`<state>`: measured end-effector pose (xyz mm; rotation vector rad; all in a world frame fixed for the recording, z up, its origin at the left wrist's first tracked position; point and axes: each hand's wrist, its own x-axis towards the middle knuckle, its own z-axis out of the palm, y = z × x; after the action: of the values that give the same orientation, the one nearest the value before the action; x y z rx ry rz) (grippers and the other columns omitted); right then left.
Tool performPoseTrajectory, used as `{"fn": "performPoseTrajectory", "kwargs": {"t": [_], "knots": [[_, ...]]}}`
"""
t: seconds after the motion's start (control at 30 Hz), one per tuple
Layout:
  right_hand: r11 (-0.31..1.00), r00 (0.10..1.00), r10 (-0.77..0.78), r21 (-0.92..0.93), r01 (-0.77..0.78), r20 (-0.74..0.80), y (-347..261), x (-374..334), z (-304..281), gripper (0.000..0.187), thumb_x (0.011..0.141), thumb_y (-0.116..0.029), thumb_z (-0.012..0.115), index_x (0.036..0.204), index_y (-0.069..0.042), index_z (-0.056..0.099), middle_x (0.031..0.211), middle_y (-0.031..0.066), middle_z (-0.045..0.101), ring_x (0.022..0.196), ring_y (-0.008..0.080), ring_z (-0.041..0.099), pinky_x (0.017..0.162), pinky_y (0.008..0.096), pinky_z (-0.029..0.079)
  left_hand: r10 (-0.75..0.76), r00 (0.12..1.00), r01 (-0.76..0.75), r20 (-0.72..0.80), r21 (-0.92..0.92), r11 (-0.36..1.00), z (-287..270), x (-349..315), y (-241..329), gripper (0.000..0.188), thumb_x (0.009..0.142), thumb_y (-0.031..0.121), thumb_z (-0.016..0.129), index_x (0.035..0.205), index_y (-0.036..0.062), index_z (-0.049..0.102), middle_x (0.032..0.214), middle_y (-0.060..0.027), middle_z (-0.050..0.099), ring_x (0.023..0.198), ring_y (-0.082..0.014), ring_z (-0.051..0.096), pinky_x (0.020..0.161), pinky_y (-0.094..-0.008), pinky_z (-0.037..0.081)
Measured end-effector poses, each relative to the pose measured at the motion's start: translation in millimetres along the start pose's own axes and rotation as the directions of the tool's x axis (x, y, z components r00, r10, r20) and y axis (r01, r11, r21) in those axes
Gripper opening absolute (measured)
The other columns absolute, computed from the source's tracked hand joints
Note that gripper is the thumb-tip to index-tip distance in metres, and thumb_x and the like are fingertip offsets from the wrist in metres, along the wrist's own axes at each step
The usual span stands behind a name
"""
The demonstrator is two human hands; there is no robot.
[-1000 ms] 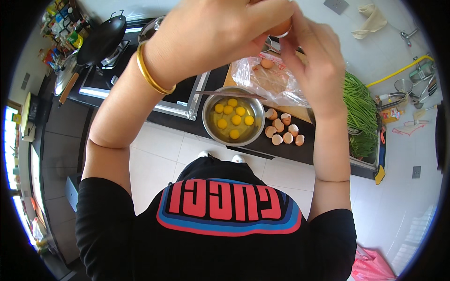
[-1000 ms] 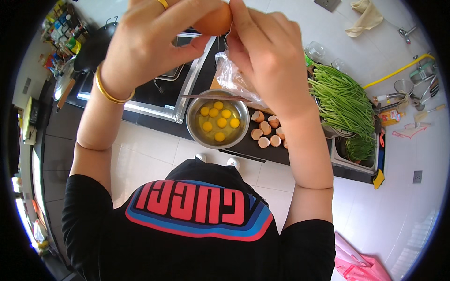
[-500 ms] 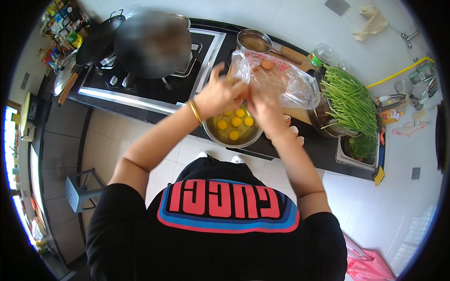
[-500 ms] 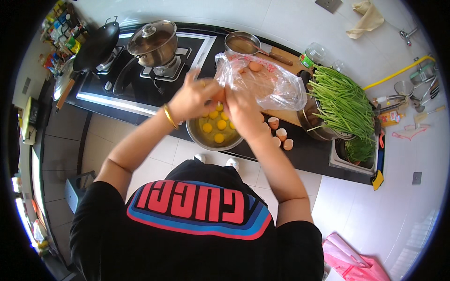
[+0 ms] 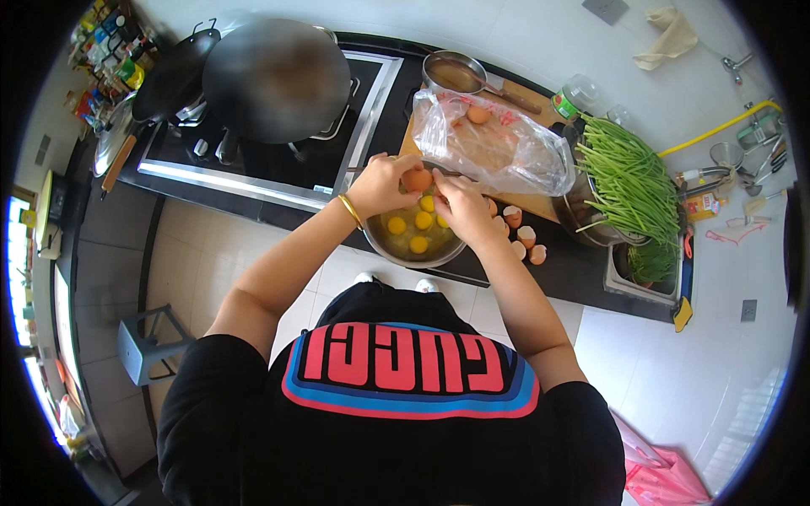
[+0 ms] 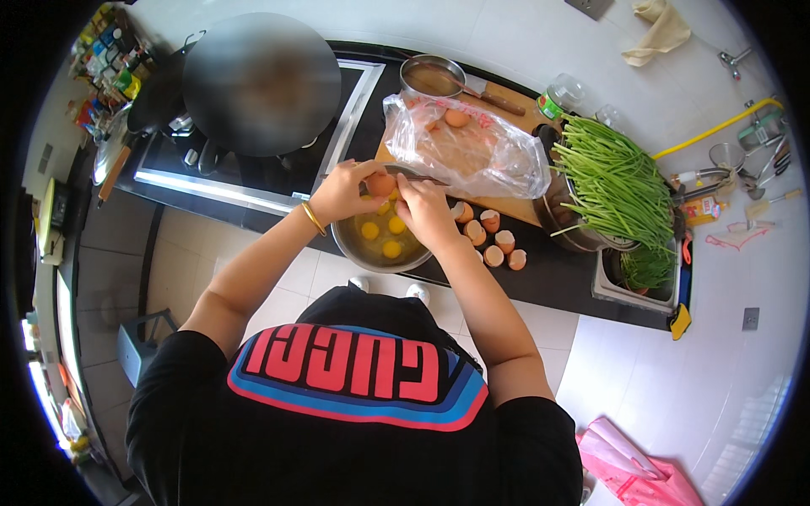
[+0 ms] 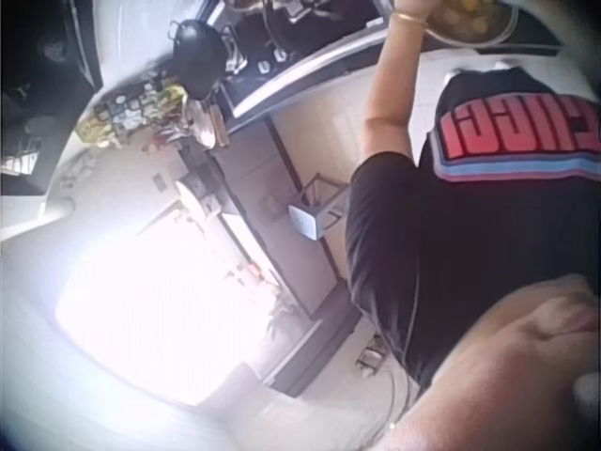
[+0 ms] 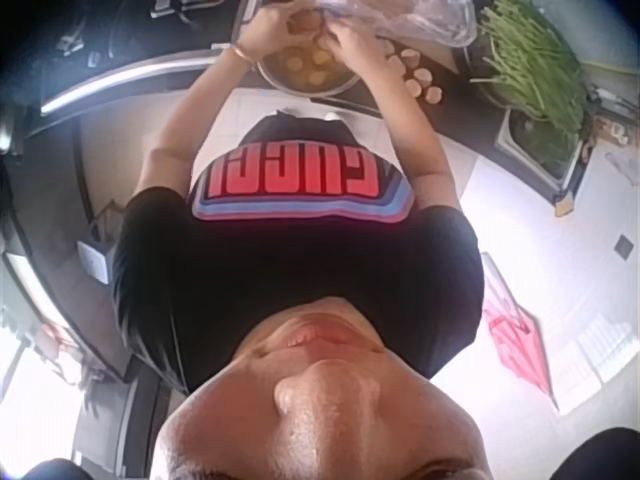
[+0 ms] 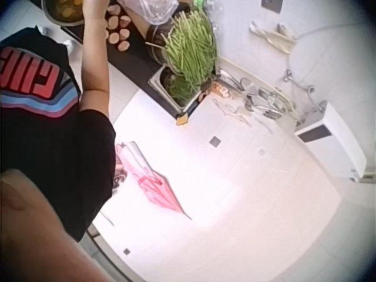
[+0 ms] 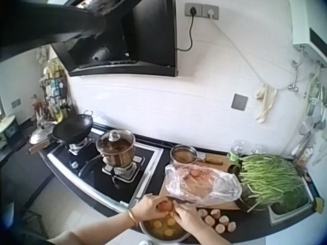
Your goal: The person retrieves a bag of eggs from the refrigerator, places them on the counter, and cracks multiple eggs one by one into a metal bowl. The shells are discarded on the countertop next to the bowl.
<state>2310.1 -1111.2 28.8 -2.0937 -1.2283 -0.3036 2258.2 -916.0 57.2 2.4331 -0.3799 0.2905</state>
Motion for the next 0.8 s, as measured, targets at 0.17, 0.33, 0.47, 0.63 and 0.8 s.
{"fn": "performPoseTrajectory", "kwargs": {"t": [0.17, 0.33, 0.47, 0.63, 0.8], "knots": [[0.968, 0.991, 0.126, 0.212, -0.133, 0.047, -5, -5, -9, 0.041, 0.076, -0.002, 0.064, 0.115, 0.007, 0.055, 0.086, 0.0147, 0.061, 0.08, 0.0304, 0.058, 0.075, 0.0371, 0.046, -0.191, 0.981, 0.17, -0.02, -0.376, 0.911, 2, -12, -11, 0.041, 0.067, 0.011, 0.075, 0.104, 0.0014, 0.06, 0.097, -0.0105, 0.065, 0.091, -0.0187, 0.065, 0.083, -0.0287, 0.052], [0.909, 0.973, 0.229, 0.356, -0.216, 0.008, -24, -1, -29, 0.042, 0.081, 0.0, 0.063, 0.122, 0.002, 0.055, 0.097, 0.0112, 0.059, 0.082, 0.0204, 0.059, 0.079, 0.0292, 0.046, -0.195, 0.974, 0.118, -0.117, -0.473, 0.873, -13, -14, 6, 0.042, 0.066, 0.01, 0.075, 0.104, 0.0017, 0.059, 0.101, -0.0099, 0.065, 0.088, -0.0201, 0.066, 0.079, -0.0298, 0.053], [0.944, 0.983, 0.136, 0.316, -0.092, -0.122, -47, 14, -55, 0.041, 0.081, 0.003, 0.061, 0.122, 0.002, 0.054, 0.104, 0.0112, 0.054, 0.083, 0.0195, 0.059, 0.076, 0.029, 0.048, 0.116, 0.944, -0.191, -0.31, -0.223, 0.956, -26, -14, 28, 0.044, 0.065, 0.007, 0.074, 0.106, 0.0023, 0.058, 0.103, -0.0104, 0.063, 0.096, -0.0215, 0.064, 0.082, -0.0305, 0.052], [0.948, 0.986, 0.145, 0.298, -0.116, -0.078, -20, 1, -31, 0.042, 0.081, 0.004, 0.061, 0.122, 0.002, 0.054, 0.102, 0.0108, 0.052, 0.082, 0.02, 0.058, 0.073, 0.028, 0.048, -0.009, 0.99, -0.018, -0.138, -0.189, 0.982, 10, -30, -9, 0.046, 0.065, 0.001, 0.073, 0.108, 0.0017, 0.056, 0.108, -0.0116, 0.059, 0.099, -0.0246, 0.062, 0.09, -0.0322, 0.05], [0.831, 0.959, 0.285, 0.498, -0.249, 0.005, -16, -22, -12, 0.041, 0.081, 0.002, 0.063, 0.121, 0.001, 0.054, 0.097, 0.0094, 0.056, 0.084, 0.0176, 0.058, 0.077, 0.0275, 0.047, -0.234, 0.969, 0.128, -0.08, -0.649, 0.75, 31, -46, -19, 0.052, 0.071, -0.006, 0.066, 0.12, 0.0017, 0.047, 0.116, -0.0093, 0.053, 0.11, -0.0191, 0.056, 0.095, -0.0324, 0.046]]}}
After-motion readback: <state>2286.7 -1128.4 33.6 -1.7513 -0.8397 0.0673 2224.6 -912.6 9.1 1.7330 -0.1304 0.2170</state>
